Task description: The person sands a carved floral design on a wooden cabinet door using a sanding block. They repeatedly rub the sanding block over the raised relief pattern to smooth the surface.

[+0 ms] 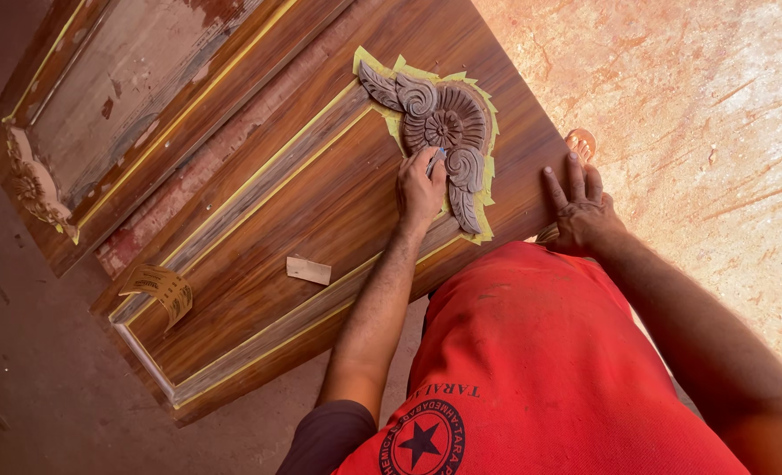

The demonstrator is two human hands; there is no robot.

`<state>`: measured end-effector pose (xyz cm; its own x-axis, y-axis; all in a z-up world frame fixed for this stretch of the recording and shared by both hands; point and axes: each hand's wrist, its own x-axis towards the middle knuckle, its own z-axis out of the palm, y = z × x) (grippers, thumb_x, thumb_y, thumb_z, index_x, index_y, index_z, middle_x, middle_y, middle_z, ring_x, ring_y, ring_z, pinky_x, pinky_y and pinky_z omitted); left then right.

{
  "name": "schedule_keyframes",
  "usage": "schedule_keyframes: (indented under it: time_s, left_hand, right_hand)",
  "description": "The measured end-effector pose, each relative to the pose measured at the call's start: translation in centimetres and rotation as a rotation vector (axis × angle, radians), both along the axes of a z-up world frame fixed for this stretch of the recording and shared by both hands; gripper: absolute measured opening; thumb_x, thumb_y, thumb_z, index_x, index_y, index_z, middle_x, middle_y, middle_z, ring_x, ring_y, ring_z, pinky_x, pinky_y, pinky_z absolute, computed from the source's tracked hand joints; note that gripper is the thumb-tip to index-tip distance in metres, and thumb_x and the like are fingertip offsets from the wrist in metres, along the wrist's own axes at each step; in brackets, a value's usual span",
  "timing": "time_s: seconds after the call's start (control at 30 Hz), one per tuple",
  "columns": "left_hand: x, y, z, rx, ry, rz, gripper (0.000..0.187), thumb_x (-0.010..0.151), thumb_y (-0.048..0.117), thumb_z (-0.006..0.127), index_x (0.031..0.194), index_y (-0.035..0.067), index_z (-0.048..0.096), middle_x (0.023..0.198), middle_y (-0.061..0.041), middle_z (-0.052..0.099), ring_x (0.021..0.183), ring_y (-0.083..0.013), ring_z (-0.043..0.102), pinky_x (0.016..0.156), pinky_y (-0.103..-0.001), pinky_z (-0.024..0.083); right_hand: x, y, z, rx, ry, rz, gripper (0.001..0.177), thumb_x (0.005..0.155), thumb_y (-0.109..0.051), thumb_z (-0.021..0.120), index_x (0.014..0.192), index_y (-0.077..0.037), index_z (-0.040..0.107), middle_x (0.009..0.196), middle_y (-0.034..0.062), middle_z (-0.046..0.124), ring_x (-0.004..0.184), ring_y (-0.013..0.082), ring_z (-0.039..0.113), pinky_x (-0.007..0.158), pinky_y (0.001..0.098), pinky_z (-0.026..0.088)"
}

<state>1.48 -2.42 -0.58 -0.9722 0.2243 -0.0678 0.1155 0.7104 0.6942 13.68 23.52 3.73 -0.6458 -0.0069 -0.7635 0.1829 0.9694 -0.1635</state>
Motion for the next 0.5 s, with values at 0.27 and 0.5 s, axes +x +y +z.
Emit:
schedule_keyframes:
  time_s: [0.27,0.5]
  left_hand:
    - [2.0,-1.1,-2.0,0.002,-0.043,0.007,0.024,0.098,0.016,0.064,0.115,0.000,0.069,0.106,-0.015,0.065,0.100,-0.0306,0.065,0.087,-0.043,0.054]
    - [-1.7,-0.1,-9.0,-0.098,0.333,-0.234,0.025,0.091,0.002,0.070,0.113,0.014,0.073,0.094,-0.003,0.062,0.091,-0.0182,0.060,0.080,-0.033,0.054]
  right_hand:
    - [0.3,-0.2,-0.6,0.013,-0.001,0.004,0.146,0.063,-0.057,0.091,0.165,-0.027,-0.009,0.169,0.0213,-0.024,0.156,0.0478,-0.011,0.121,0.0637,0.027]
    - [0.2,-0.1,-1.2,0.026,-0.019,0.029,0.149,0.063,-0.059,0.090,0.165,-0.028,-0.013,0.168,0.0232,-0.028,0.156,0.0487,-0.012,0.120,0.0634,0.027]
